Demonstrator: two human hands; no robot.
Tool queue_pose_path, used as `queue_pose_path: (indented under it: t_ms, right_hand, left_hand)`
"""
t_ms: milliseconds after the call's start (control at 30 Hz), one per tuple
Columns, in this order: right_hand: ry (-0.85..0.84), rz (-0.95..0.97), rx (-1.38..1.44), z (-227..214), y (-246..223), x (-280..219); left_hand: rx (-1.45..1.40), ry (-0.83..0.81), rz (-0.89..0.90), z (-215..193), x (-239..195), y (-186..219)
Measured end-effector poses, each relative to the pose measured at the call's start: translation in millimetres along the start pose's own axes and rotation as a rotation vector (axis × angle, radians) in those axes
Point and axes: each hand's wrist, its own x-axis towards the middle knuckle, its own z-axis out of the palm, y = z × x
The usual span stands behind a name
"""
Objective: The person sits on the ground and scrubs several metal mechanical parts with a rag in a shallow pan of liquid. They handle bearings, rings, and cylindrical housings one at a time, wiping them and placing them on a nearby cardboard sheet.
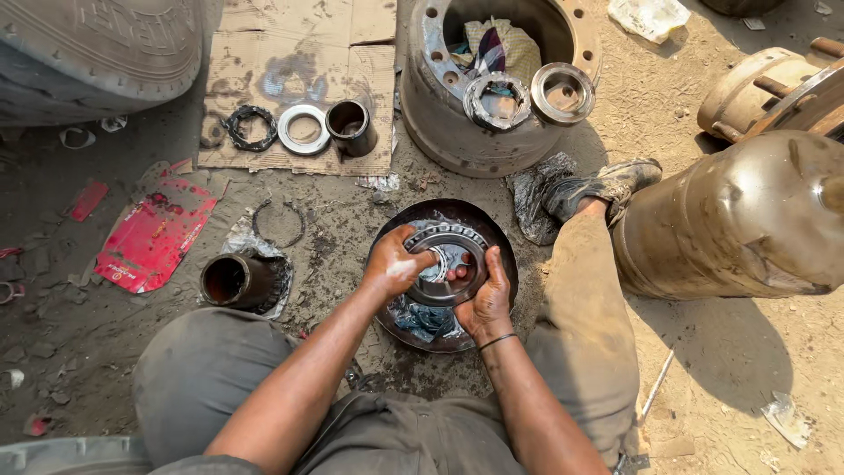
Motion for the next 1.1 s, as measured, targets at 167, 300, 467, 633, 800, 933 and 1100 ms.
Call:
queue_pose_path:
  t_ms: [167, 300, 467, 633, 800, 933, 1100]
  right_hand:
    - [-0.152, 0.004, 0.156, 29.8, -17.9, -32.5]
    - [-0.202, -0.006, 0.221, 46.5, -33.1, -44.4]
    - [-0.351, -0.027, 0.308, 62.7, -47.9, -48.0]
    - [-0.43, -0.043, 0.312, 69.0, -44.7, -55.8]
    - [-0.443, -0.056, 0.287, 77.5, -46.4, -61.8]
    - [-0.301, -0.051, 0.2, 78.1, -43.0, -68.8]
    - [-0.493, -0.068, 0.261, 72.4, -44.9, -70.2]
  left_hand:
    - [0.156, -0.197, 0.105, -33.3, -44.3, 53.3]
    - [-0.177, -0.297, 0.345, -47.5, -66.3, 66.0]
    - [-0.358, -0.264, 0.368, -30.6, -82.1, 74.9]
    - [-0.208, -0.245, 0.421, -45.4, -90.0, 87.9]
    - [-0.199, -0.29, 0.398, -64.8, -96.0, 134.8]
    - [0.184, -0.204, 0.362, -63.3, -94.6, 164.8]
    - [-0.19, -0.48, 0.349, -59.0, -83.9, 133.7]
